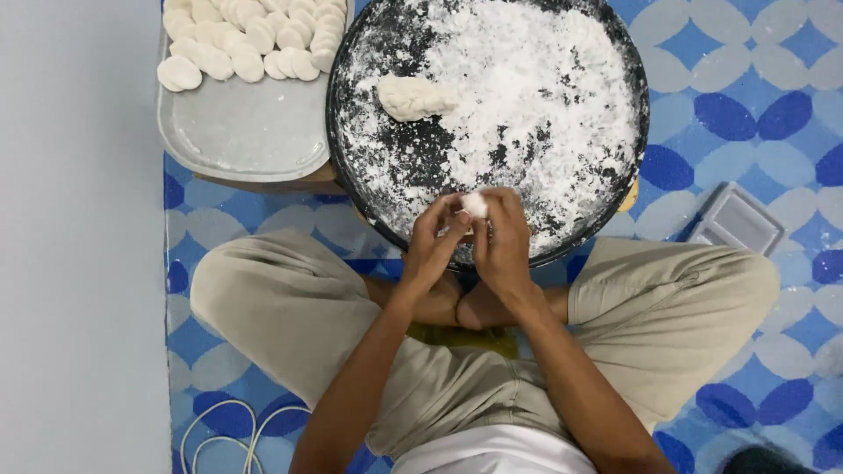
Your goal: The person is shaping small pieces of white dough into balls on a floured circular tray while sitting on the floor.
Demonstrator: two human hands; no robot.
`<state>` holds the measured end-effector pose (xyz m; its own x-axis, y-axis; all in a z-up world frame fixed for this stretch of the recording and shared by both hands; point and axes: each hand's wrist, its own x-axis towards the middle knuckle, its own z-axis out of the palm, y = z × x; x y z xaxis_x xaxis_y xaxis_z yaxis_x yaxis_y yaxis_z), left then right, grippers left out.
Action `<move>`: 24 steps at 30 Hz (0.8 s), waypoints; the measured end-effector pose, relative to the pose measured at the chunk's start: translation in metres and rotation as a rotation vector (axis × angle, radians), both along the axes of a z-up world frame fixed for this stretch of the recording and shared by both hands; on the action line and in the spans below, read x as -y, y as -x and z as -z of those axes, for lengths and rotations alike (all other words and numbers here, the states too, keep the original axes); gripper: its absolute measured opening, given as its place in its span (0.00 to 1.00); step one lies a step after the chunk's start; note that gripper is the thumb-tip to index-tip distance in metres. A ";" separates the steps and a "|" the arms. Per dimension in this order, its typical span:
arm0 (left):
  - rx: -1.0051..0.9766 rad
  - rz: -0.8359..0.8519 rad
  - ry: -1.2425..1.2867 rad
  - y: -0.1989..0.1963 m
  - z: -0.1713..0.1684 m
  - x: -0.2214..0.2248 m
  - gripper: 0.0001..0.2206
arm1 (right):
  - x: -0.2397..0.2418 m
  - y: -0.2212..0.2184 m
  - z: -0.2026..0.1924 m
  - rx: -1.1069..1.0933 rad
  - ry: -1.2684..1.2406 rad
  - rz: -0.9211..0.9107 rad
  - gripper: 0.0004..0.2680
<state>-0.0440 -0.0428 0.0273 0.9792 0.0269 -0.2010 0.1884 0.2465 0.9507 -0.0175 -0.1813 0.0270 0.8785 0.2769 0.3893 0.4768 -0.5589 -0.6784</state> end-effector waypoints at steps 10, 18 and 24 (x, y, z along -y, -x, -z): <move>-0.036 -0.091 0.172 -0.008 -0.032 -0.007 0.12 | -0.015 0.004 -0.058 -0.301 -0.163 -0.249 0.29; 0.342 -0.093 -0.647 -0.005 -0.023 -0.009 0.07 | -0.007 -0.001 -0.044 -0.283 -0.284 -0.207 0.26; 0.449 0.030 -1.025 -0.003 0.044 -0.010 0.11 | -0.003 -0.002 -0.033 -0.252 -0.273 -0.164 0.22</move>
